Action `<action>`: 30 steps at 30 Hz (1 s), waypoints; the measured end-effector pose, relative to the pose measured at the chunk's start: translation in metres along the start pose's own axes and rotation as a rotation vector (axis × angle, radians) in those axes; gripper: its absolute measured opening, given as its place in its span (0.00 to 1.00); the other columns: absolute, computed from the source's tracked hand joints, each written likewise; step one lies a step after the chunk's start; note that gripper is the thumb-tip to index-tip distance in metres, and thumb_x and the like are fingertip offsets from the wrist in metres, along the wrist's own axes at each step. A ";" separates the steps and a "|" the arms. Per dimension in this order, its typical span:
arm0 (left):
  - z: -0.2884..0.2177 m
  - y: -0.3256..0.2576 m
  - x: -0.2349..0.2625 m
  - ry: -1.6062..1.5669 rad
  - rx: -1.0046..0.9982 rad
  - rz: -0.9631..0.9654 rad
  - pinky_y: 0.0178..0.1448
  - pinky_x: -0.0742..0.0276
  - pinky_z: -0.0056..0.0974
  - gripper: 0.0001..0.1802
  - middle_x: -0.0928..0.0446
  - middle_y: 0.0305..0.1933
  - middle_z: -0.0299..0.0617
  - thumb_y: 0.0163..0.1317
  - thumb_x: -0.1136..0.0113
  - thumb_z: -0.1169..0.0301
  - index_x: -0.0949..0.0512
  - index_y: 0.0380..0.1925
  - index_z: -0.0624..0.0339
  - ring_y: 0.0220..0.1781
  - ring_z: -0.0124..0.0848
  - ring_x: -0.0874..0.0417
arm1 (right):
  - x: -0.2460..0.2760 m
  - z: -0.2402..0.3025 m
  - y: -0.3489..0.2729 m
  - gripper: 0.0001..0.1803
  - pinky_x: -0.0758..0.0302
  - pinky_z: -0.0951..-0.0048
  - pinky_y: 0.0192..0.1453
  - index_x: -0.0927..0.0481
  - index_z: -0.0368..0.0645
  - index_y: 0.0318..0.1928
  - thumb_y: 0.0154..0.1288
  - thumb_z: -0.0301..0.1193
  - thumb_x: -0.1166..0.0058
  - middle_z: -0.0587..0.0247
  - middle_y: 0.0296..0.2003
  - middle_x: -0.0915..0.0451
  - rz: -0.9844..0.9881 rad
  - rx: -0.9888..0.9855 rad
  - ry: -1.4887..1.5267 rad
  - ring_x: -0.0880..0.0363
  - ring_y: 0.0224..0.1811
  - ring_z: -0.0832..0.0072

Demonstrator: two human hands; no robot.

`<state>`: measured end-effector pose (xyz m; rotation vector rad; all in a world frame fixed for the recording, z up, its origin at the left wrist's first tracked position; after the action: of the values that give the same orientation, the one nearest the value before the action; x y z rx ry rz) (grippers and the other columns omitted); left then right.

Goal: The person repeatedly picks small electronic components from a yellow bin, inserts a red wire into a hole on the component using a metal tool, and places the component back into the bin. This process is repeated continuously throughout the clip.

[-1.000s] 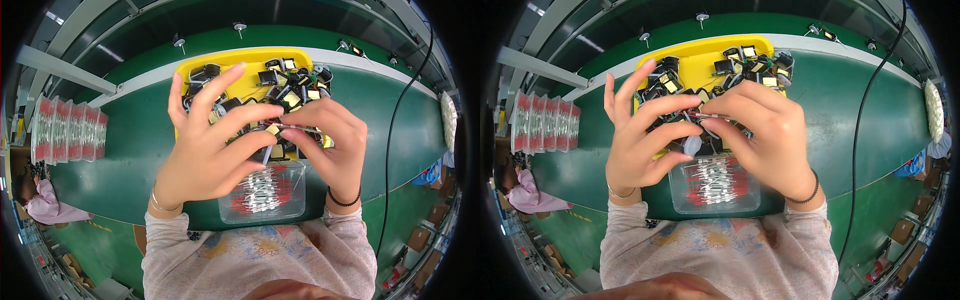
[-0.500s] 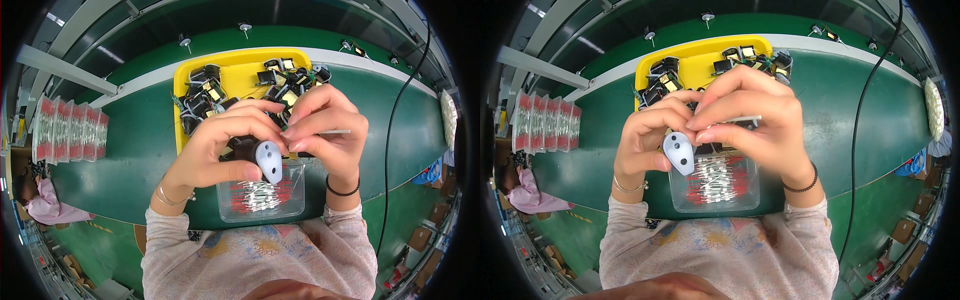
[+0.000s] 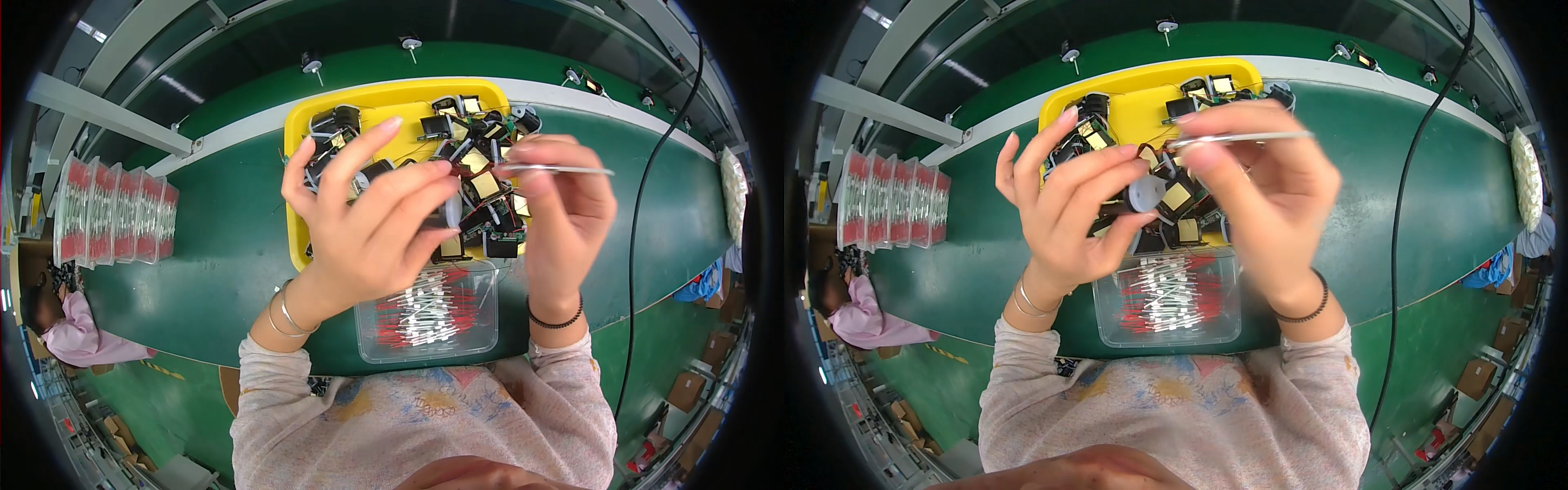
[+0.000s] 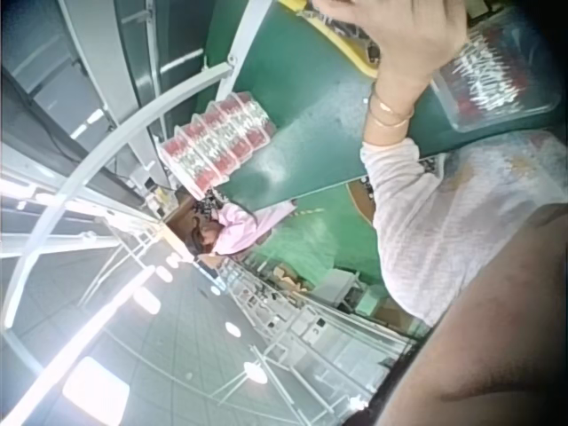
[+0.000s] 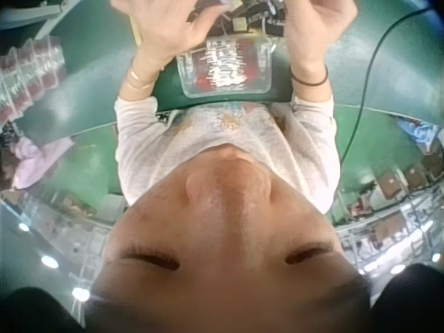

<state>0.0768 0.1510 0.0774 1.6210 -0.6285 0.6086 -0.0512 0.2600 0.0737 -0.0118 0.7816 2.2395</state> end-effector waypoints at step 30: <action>0.013 -0.002 0.003 -0.576 0.117 -0.077 0.60 0.47 0.47 0.16 0.18 0.34 0.30 0.39 0.33 0.75 0.22 0.33 0.52 0.48 0.33 0.23 | -0.011 0.046 -0.004 0.12 0.29 0.74 0.26 0.23 0.33 0.26 0.39 0.24 0.35 0.57 0.21 0.23 0.260 0.405 -0.538 0.23 0.23 0.67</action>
<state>0.0811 0.1379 0.0762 1.9345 -0.9548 0.1119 -0.0305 0.2802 0.1117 0.8913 0.9477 2.1201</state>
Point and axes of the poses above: each hand's wrist, its own y-axis towards the middle knuckle, its own x-axis out of the back of the hand, z = x × y, the point moved 3 cm from there along y, towards the middle knuckle
